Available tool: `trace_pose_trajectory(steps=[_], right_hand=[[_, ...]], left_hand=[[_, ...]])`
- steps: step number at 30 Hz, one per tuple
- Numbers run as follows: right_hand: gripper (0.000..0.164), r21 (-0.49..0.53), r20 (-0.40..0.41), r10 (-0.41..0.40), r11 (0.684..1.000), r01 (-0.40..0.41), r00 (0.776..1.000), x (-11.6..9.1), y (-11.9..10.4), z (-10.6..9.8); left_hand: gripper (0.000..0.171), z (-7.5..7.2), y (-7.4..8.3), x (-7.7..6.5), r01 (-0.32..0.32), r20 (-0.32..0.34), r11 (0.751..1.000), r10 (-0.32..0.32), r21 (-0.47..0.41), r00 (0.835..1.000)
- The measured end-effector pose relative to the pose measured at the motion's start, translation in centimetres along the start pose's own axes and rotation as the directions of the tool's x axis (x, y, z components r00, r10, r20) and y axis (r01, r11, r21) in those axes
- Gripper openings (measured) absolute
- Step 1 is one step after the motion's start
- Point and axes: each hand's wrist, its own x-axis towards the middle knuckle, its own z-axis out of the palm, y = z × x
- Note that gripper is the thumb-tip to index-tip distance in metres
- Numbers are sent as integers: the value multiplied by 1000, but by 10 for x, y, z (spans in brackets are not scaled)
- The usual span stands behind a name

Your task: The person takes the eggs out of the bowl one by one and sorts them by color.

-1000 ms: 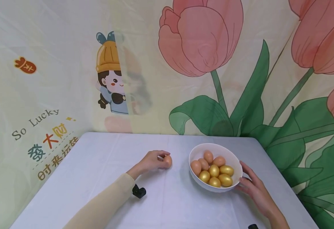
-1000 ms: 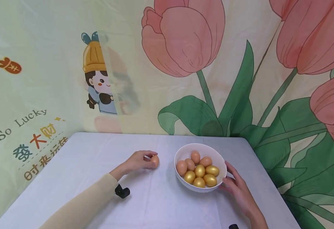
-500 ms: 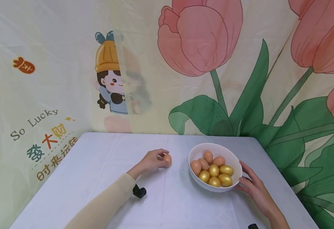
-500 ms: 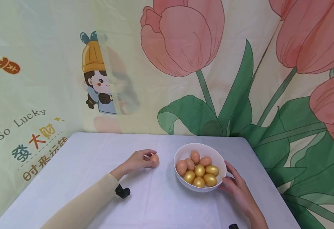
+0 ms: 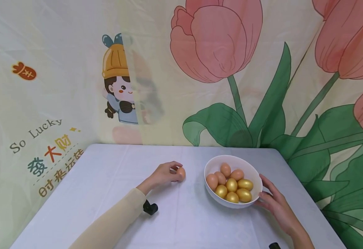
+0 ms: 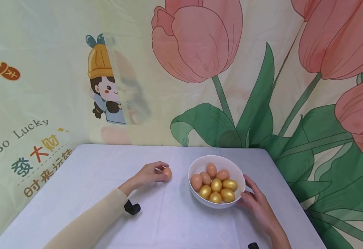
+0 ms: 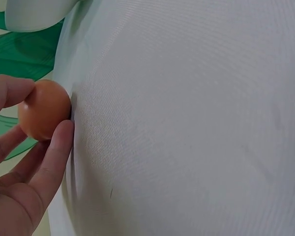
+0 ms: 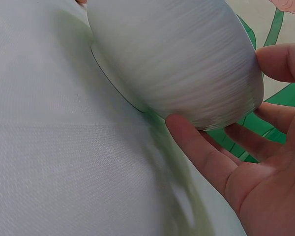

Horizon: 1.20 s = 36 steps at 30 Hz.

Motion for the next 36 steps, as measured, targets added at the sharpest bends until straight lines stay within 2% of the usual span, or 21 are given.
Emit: trace_pose_trajectory(steps=[11, 23, 28, 32, 36], right_hand=[[64, -5, -5, 26, 1000, -26, 1000, 0, -1, 0], [64, -6, -3, 23, 1000, -23, 1000, -1, 1, 0], [65, -4, -1, 40, 999, -40, 999, 1, 0, 0], [66, -10, -4, 45, 999, -45, 999, 1, -2, 0], [66, -23, -8, 52, 998, -52, 999, 2, -5, 0]], left_hand=[[58, 0, 2, -2, -3, -3, 999, 3, -32, 1000], [60, -2, 2, -1, 14, 3, 1000, -14, -13, 1000], [59, -10, 5, 1, -19, -39, 998, 21, 51, 999], [53, -19, 20, 2, -72, -70, 991, 81, 114, 994], [52, -23, 38, 1, -133, -68, 983, 142, 131, 988]])
